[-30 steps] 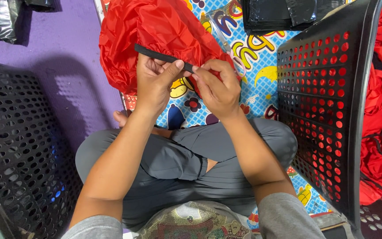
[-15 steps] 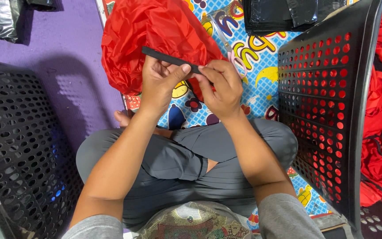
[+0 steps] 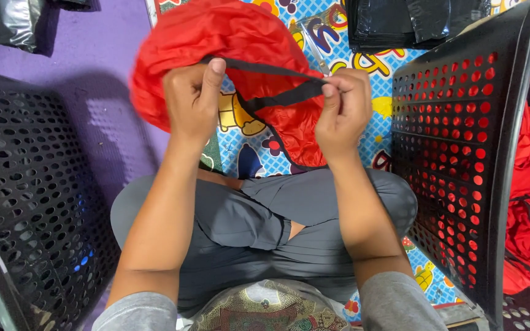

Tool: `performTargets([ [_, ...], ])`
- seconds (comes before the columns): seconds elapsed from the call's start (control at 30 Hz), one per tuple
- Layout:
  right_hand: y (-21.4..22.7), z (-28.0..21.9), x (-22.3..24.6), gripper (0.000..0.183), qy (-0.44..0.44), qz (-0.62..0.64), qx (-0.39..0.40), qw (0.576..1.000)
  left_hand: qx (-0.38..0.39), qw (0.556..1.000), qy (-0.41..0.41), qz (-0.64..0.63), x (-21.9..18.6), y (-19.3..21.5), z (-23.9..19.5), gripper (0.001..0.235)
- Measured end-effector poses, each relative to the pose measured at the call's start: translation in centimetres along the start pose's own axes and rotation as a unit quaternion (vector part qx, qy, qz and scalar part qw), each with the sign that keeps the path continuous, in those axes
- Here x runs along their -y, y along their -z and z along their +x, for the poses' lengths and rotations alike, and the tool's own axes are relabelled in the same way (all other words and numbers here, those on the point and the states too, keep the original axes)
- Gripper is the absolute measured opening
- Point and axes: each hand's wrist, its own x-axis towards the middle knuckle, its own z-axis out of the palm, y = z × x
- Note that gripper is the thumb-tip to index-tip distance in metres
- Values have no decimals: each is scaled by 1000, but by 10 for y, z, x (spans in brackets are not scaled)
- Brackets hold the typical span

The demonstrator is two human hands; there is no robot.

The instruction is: The person folds a red fabric item by hand, rolling and compressing it into a small bundle. They then place the folded item into a clear plastic bag and subsequently into a black plastic bag.

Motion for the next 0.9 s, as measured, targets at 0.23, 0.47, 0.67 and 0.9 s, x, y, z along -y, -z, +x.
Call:
performTargets([
  [0.23, 18, 9, -15, 33, -54, 2, -86, 995, -68, 960, -150, 226, 3, 32, 15, 23],
  [0.47, 34, 6, -33, 24, -123, 49, -72, 989, -117, 986, 44, 108, 35, 48, 7, 104],
  [0.67, 28, 7, -24, 26, -66, -17, 0, 998, -45, 991, 75, 99, 30, 33, 11, 116],
  [0.9, 28, 7, -12, 31, -19, 16, 6, 1000, 85, 980, 158, 85, 13, 2, 12, 87],
])
